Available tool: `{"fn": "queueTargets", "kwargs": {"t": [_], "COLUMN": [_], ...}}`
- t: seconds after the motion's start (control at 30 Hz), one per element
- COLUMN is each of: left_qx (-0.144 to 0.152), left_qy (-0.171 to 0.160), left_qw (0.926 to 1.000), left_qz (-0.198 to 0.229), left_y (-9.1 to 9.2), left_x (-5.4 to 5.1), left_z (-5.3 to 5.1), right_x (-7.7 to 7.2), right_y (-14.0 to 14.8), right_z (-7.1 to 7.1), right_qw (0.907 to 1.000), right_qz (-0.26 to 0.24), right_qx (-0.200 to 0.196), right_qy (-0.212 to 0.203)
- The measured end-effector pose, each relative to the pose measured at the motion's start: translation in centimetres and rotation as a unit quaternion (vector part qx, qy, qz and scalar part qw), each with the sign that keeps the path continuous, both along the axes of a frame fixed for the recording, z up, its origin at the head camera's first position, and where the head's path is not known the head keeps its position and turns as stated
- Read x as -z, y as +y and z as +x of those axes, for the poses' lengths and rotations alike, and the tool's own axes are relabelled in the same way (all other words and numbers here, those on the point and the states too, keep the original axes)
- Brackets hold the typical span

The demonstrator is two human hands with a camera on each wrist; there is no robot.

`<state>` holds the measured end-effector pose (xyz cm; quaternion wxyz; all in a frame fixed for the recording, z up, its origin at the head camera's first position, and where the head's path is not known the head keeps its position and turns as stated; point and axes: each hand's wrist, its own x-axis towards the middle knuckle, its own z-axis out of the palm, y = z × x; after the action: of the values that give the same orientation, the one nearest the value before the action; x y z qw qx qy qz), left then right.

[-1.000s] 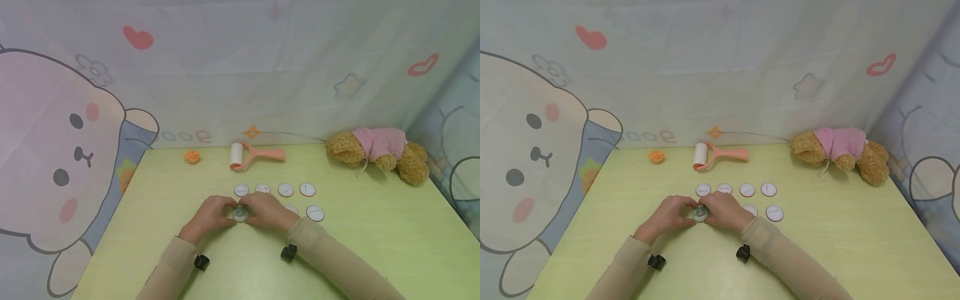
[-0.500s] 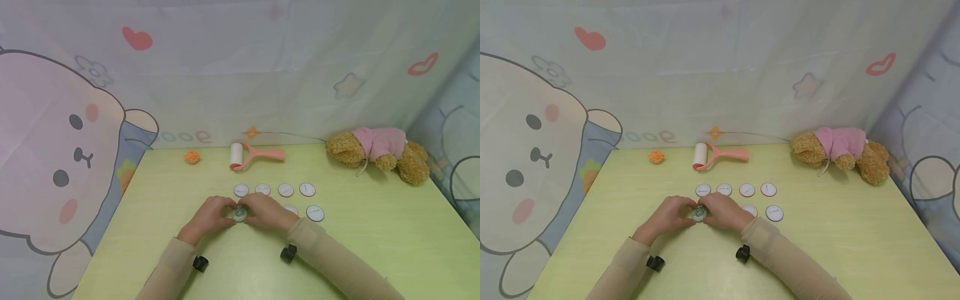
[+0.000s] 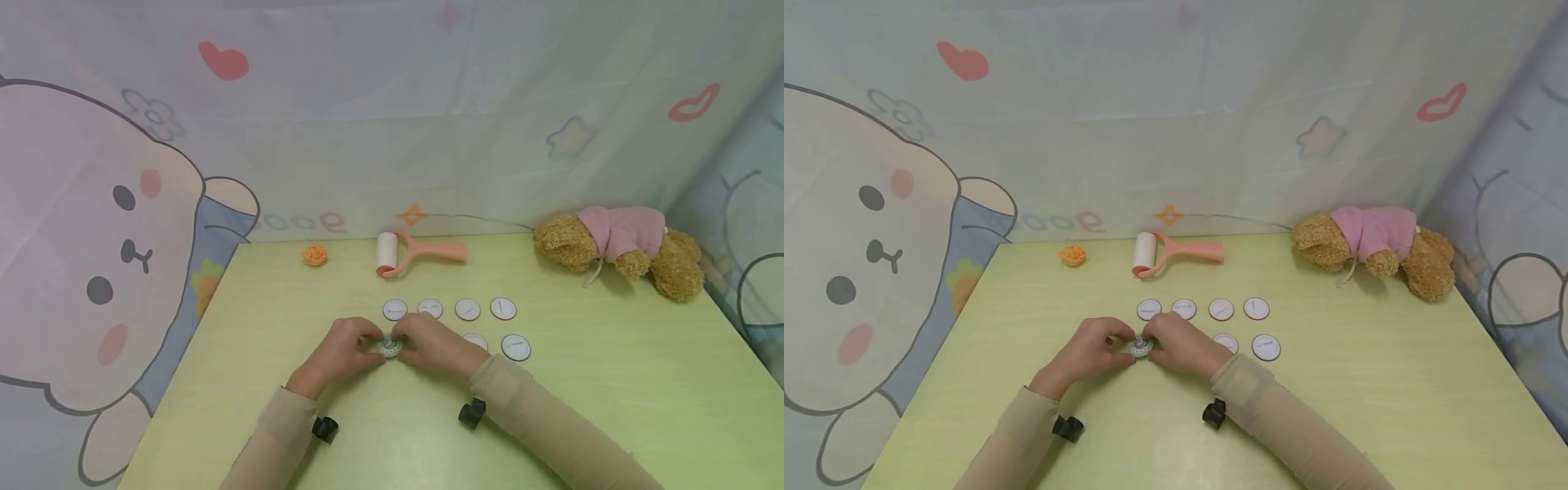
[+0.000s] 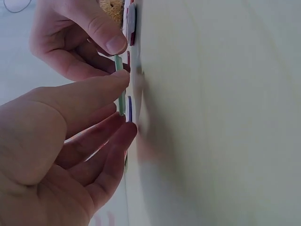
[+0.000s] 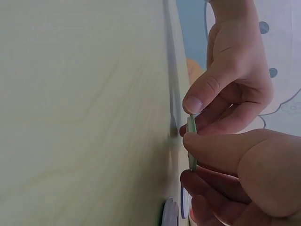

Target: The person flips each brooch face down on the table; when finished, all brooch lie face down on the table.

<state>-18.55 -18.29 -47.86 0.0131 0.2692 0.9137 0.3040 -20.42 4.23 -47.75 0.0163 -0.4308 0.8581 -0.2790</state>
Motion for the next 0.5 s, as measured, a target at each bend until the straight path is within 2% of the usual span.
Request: {"fn": "queueTargets", "kwargs": {"t": [0.2,0.5], "left_qx": [0.017,0.007], "left_qy": [-0.003,-0.036], "left_qw": [0.9994,0.9979], "left_qz": [0.029,0.054], "left_y": [-0.22,-0.27], "left_x": [-0.40,-0.44], "left_z": [0.00,0.08], "right_x": [0.10,-0.16], "right_y": [0.01,-0.02], "right_z": [-0.01,0.21], "right_qw": [0.9995,0.9993], "right_qz": [-0.009,-0.017], "right_qx": [-0.007,-0.009], "right_qy": [0.030,0.031]}}
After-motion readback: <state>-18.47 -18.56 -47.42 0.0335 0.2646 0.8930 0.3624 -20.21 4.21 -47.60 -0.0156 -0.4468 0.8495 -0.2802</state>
